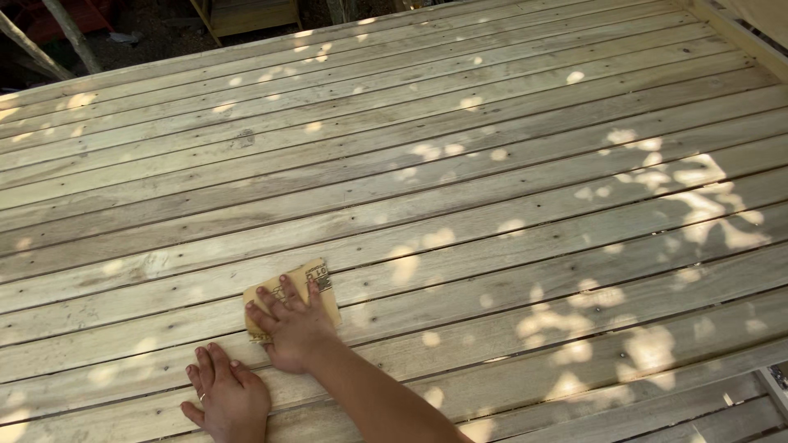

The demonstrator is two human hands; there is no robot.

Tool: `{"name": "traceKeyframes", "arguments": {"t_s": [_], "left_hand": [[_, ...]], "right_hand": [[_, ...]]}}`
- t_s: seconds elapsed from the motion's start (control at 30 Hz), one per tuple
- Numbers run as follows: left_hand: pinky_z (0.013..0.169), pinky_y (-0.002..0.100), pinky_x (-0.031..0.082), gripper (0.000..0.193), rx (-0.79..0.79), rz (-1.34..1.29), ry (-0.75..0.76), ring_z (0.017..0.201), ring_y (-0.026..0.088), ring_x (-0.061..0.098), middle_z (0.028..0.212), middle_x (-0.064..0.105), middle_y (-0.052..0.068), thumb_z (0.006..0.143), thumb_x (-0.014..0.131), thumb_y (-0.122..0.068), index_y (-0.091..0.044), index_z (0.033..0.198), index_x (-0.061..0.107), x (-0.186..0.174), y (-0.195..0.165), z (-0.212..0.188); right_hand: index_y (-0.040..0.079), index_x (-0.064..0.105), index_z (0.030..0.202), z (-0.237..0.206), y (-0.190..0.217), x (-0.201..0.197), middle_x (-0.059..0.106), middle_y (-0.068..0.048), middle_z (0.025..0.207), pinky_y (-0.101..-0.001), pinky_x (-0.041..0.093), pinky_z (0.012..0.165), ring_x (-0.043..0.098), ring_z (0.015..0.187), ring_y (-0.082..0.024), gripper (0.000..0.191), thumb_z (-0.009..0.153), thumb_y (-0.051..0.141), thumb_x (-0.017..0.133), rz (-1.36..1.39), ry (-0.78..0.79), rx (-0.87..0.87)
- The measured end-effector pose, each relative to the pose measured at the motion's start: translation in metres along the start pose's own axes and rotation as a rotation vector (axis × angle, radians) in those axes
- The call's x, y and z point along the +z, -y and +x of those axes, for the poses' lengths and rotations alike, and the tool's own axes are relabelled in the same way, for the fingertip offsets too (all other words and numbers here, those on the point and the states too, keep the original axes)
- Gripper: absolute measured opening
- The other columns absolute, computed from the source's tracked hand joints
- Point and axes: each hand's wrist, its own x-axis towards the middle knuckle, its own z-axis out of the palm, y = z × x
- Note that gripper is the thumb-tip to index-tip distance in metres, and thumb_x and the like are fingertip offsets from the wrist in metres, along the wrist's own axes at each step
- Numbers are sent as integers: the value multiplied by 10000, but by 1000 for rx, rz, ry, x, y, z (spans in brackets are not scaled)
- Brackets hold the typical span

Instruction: The person sands the slatted wooden surface of a large outdoor furniture piece using a sheet of sandpaper held by hand. They rub the sandpaper back and forth across the planks, moving progressively across different sections of the surface, and briefly hold up a dark sheet of sandpaper before continuing to sand.

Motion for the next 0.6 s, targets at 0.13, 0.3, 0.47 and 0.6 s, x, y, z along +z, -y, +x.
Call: {"name": "traceKeyframes", "arguments": {"t_s": [0.13, 0.3, 0.47, 0.6], "left_hand": [[1226, 578, 194, 652, 9, -44, -156, 1551, 349, 267, 1671, 340, 134, 966, 431, -265, -77, 1590, 406, -5, -1, -2], [1211, 540, 226, 609, -54, 71, -152, 1533, 339, 285, 1676, 339, 125, 997, 410, -299, -79, 1564, 421, 0, -5, 0], [1226, 553, 189, 642, -98, 160, -89, 1554, 304, 223, 1687, 275, 97, 984, 376, -342, -111, 1583, 354, 6, -7, 3], [1200, 598, 116, 685, -103, 324, 74, 1557, 287, 105, 1694, 153, 68, 983, 336, -408, -138, 1603, 223, 9, -7, 13]], "right_hand": [[358, 117, 1623, 10, 15, 6, 17, 77, 1729, -590, -51, 1253, -65, 1587, -254, 643, 1018, 453, 313, 6, -29, -103], [375, 27, 1634, -4, -201, -27, -43, 86, 1720, -566, -11, 1263, -78, 1571, -250, 616, 1049, 439, 210, -36, -144, 350], [486, -17, 1608, -128, -411, -30, -30, 120, 1721, -607, 33, 1237, -10, 1574, -286, 654, 991, 533, 194, -87, -311, 937], [441, 40, 1616, -141, -435, -28, -32, 2, 1725, -685, 53, 1193, -64, 1578, -357, 642, 1008, 524, 229, 49, -353, 1199]]}}
